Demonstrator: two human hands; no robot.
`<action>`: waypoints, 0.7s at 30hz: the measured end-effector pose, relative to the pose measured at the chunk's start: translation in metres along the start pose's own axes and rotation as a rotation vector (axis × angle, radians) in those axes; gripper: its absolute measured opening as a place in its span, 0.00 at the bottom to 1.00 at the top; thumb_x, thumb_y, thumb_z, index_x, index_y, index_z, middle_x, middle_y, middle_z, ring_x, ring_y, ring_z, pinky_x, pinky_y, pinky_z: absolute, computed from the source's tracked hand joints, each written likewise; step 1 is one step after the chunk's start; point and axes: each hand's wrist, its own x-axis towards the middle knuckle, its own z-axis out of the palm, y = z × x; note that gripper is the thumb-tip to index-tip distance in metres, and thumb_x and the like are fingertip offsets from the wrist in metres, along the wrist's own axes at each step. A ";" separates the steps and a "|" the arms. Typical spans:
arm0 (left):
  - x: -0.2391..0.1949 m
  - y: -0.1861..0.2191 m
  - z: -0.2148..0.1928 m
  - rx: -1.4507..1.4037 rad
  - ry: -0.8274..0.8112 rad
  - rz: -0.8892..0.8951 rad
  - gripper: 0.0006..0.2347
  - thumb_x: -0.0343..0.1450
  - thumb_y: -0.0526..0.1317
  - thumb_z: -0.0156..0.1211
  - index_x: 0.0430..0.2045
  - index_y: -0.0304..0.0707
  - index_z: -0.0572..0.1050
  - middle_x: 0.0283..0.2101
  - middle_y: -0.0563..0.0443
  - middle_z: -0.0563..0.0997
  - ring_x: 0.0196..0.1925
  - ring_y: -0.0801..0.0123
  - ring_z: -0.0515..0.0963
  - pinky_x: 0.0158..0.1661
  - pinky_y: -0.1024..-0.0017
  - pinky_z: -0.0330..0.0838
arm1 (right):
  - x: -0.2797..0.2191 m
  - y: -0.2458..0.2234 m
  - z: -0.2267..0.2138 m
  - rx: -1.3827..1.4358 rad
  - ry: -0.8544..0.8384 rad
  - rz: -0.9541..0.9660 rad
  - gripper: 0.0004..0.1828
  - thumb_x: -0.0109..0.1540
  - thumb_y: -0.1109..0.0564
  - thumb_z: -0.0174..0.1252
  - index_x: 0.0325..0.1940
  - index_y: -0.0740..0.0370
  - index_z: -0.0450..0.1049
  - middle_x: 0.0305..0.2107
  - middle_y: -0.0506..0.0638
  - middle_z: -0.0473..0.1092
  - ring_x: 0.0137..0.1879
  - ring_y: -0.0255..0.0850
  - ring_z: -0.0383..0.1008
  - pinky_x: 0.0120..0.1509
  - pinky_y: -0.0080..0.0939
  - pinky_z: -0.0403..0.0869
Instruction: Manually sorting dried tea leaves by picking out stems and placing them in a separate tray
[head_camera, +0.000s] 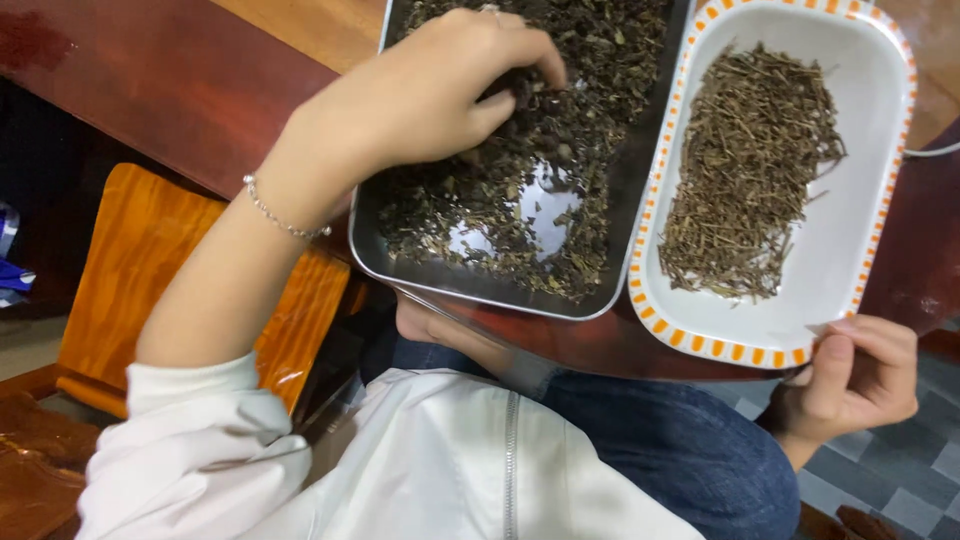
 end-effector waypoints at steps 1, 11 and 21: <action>0.001 0.000 -0.002 -0.001 0.002 -0.003 0.17 0.65 0.25 0.53 0.47 0.34 0.76 0.45 0.39 0.81 0.47 0.45 0.78 0.49 0.55 0.67 | -0.003 0.001 -0.002 0.001 -0.004 -0.001 0.14 0.75 0.57 0.59 0.43 0.73 0.70 0.38 0.65 0.67 0.47 0.54 0.68 0.59 0.48 0.65; 0.042 0.012 0.034 0.236 -0.014 0.124 0.14 0.66 0.30 0.58 0.38 0.50 0.85 0.33 0.48 0.76 0.42 0.48 0.77 0.42 0.46 0.61 | -0.011 0.017 -0.014 -0.012 0.032 0.055 0.15 0.74 0.54 0.60 0.43 0.70 0.69 0.38 0.63 0.67 0.46 0.51 0.67 0.57 0.46 0.64; 0.053 0.005 0.071 0.682 0.039 0.201 0.08 0.62 0.32 0.69 0.17 0.53 0.79 0.34 0.54 0.82 0.37 0.64 0.79 0.38 0.66 0.69 | -0.010 0.013 -0.015 -0.010 0.038 0.085 0.16 0.73 0.53 0.60 0.42 0.69 0.69 0.36 0.61 0.66 0.47 0.49 0.66 0.58 0.44 0.63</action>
